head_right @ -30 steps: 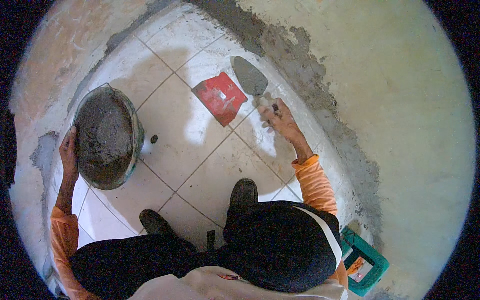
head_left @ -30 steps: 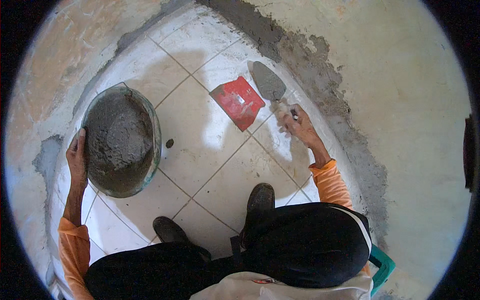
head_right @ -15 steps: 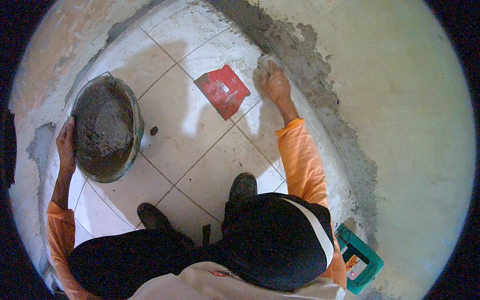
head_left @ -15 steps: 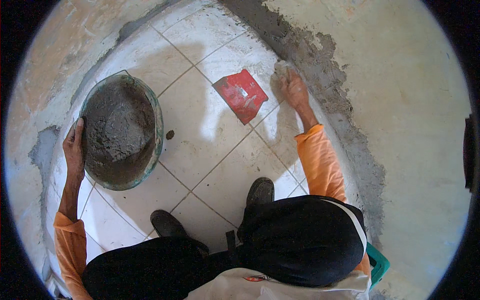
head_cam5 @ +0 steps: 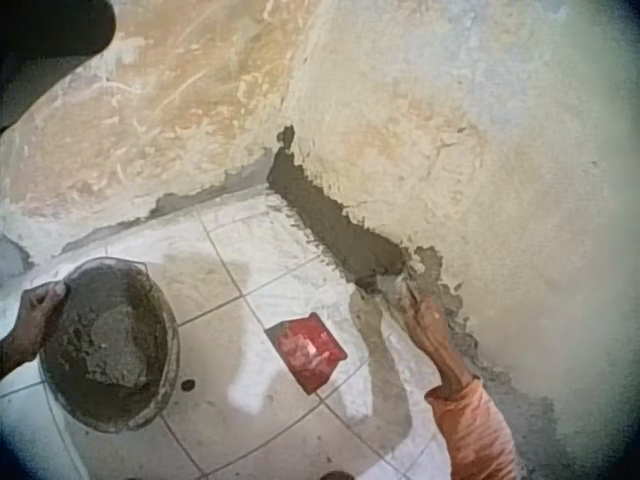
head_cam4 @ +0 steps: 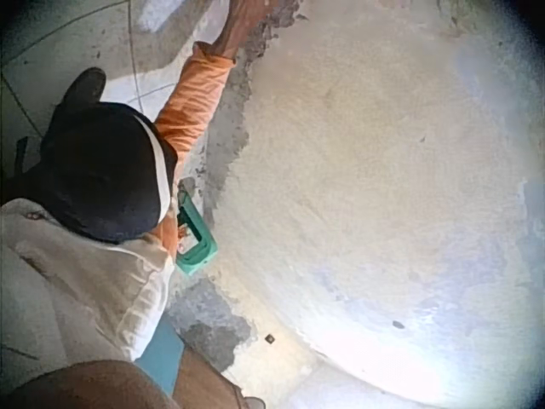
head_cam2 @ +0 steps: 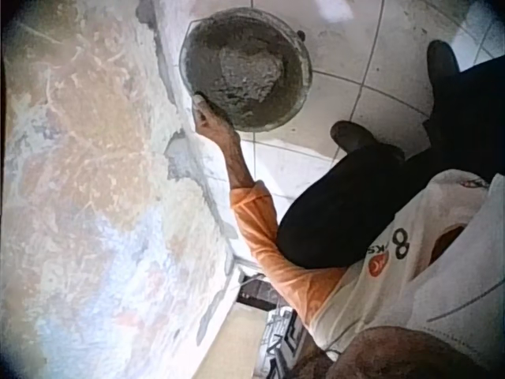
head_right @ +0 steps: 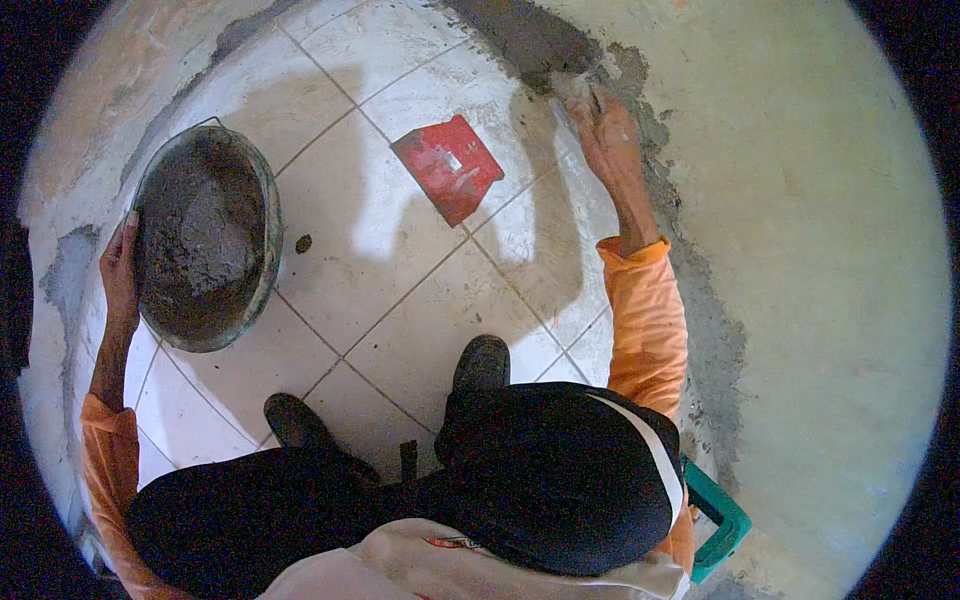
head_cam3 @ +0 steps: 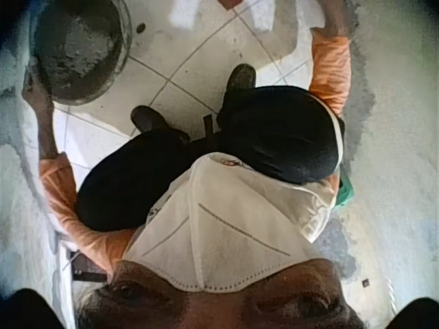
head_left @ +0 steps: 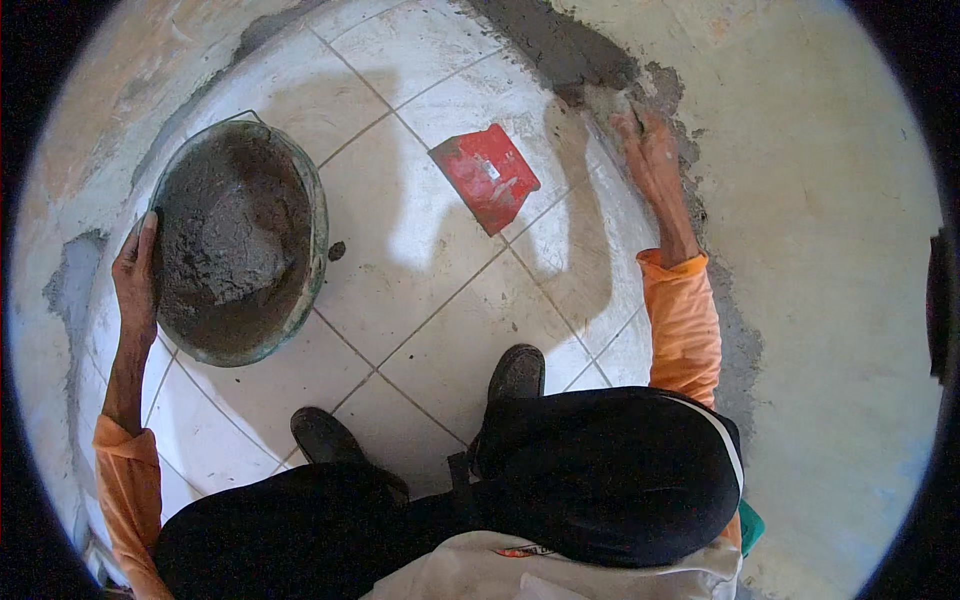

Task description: The person scoops wet cement mix from a bucket using a trowel, applies it onto the lower section of a wall, and smooths the applied cement across the surface using the trowel and by hand.

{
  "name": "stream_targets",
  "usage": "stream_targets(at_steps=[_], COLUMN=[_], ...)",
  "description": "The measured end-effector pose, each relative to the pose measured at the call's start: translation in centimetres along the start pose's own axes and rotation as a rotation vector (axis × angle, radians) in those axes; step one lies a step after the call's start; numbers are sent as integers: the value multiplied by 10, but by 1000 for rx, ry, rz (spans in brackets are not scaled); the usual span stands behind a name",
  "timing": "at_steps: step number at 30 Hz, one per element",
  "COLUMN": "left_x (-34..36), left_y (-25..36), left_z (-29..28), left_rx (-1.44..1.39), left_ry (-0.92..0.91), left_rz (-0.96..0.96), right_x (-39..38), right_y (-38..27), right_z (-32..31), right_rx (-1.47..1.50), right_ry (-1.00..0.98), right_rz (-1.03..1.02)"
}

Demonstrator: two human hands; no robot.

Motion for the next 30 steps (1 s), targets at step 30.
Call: stream_targets(at_steps=[30], left_x=[1], left_y=[1], left_z=[6], left_rx=[13], left_ry=[-6], left_rz=[-20], right_x=[21], right_y=[-13], right_z=[12], right_rx=[-88], right_ry=[237], right_rz=[-124])
Point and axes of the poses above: each hand's wrist, its own x-axis towards the middle knuckle, its own z-axis out of the palm, y = z × x, the point moved 9 cm from there along x, towards the middle knuckle, and after that the axes turned 7 degrees about -y, right-handed, at the moved point
